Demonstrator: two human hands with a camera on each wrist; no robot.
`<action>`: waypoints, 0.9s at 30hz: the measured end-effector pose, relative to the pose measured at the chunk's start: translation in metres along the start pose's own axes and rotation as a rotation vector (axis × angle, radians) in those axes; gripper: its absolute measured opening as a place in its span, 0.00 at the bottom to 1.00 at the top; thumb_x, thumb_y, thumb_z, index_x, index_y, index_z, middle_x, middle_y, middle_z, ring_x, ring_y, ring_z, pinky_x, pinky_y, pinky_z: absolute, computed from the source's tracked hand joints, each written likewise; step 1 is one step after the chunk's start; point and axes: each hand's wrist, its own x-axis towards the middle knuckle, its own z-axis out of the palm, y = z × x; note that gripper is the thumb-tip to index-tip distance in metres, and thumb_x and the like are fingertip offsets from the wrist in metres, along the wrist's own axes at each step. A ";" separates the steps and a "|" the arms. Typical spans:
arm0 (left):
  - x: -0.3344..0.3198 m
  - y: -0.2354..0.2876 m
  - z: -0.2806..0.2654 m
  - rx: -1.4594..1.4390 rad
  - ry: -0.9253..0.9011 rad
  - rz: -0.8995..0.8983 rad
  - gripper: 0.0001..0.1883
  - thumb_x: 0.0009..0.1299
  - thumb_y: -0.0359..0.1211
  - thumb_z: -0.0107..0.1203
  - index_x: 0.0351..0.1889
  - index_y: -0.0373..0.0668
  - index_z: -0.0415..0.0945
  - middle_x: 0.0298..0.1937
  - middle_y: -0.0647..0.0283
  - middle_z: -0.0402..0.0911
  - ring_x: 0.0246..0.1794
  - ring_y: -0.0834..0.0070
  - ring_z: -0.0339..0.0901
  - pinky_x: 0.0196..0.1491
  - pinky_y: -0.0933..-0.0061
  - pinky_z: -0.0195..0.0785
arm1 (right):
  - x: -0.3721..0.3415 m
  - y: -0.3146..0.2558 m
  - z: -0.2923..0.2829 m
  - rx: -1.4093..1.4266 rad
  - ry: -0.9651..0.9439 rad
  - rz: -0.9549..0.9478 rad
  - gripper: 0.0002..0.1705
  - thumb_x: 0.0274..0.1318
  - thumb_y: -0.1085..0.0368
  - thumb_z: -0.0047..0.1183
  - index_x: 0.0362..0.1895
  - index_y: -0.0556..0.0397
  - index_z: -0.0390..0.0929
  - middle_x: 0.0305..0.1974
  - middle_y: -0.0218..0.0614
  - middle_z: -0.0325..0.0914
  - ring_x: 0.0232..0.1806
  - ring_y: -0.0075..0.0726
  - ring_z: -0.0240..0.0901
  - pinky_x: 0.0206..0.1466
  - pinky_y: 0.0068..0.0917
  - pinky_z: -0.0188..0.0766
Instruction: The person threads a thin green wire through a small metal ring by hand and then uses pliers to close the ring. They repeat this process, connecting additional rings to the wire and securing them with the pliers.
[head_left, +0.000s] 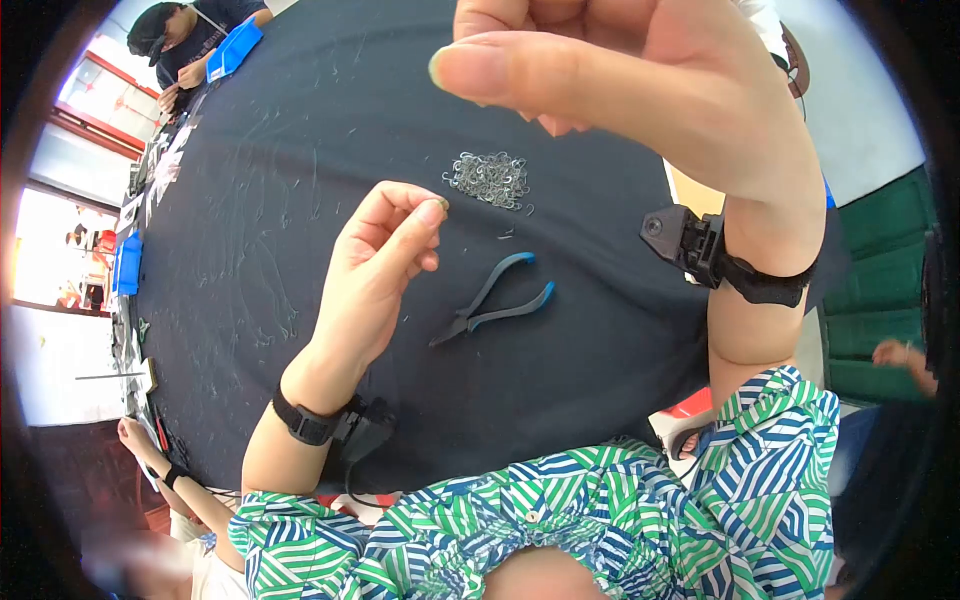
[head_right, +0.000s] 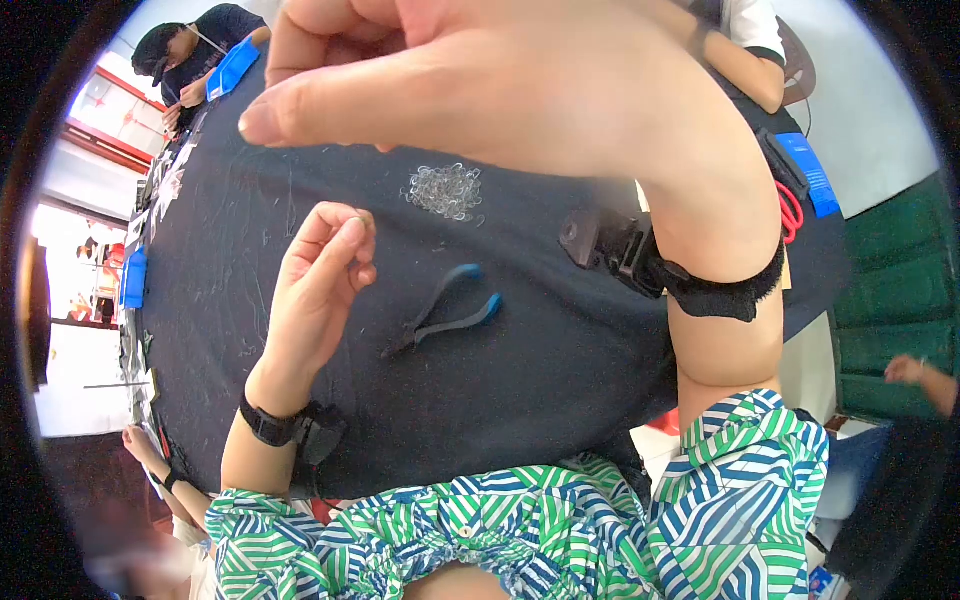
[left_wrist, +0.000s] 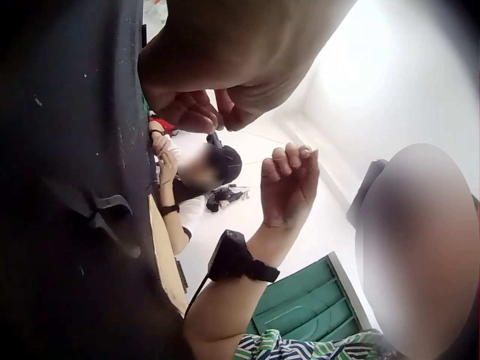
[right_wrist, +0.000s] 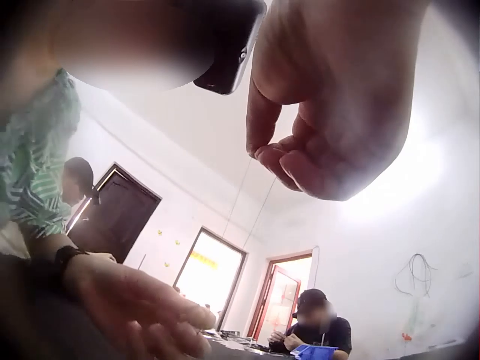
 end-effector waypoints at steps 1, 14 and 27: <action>0.001 -0.003 -0.003 -0.012 -0.021 -0.022 0.04 0.76 0.35 0.52 0.44 0.46 0.73 0.44 0.71 0.76 0.39 0.90 0.70 0.41 0.85 0.67 | -0.001 -0.001 0.001 -0.027 -0.009 -0.013 0.13 0.64 0.60 0.56 0.32 0.57 0.77 0.21 0.23 0.69 0.20 0.13 0.57 0.22 0.15 0.52; 0.013 -0.024 0.009 -0.088 0.009 -0.114 0.07 0.75 0.35 0.54 0.45 0.45 0.76 0.55 0.65 0.77 0.50 0.83 0.73 0.53 0.74 0.70 | 0.003 0.002 0.005 -0.255 -0.100 -0.069 0.14 0.63 0.61 0.57 0.31 0.59 0.77 0.20 0.30 0.73 0.19 0.19 0.62 0.22 0.19 0.58; 0.013 -0.028 0.002 -0.116 0.039 -0.162 0.08 0.75 0.36 0.55 0.48 0.45 0.76 0.44 0.75 0.77 0.43 0.89 0.73 0.45 0.82 0.68 | 0.004 0.053 0.010 -0.444 -0.084 0.045 0.13 0.54 0.62 0.60 0.26 0.60 0.76 0.17 0.37 0.71 0.20 0.28 0.67 0.24 0.28 0.63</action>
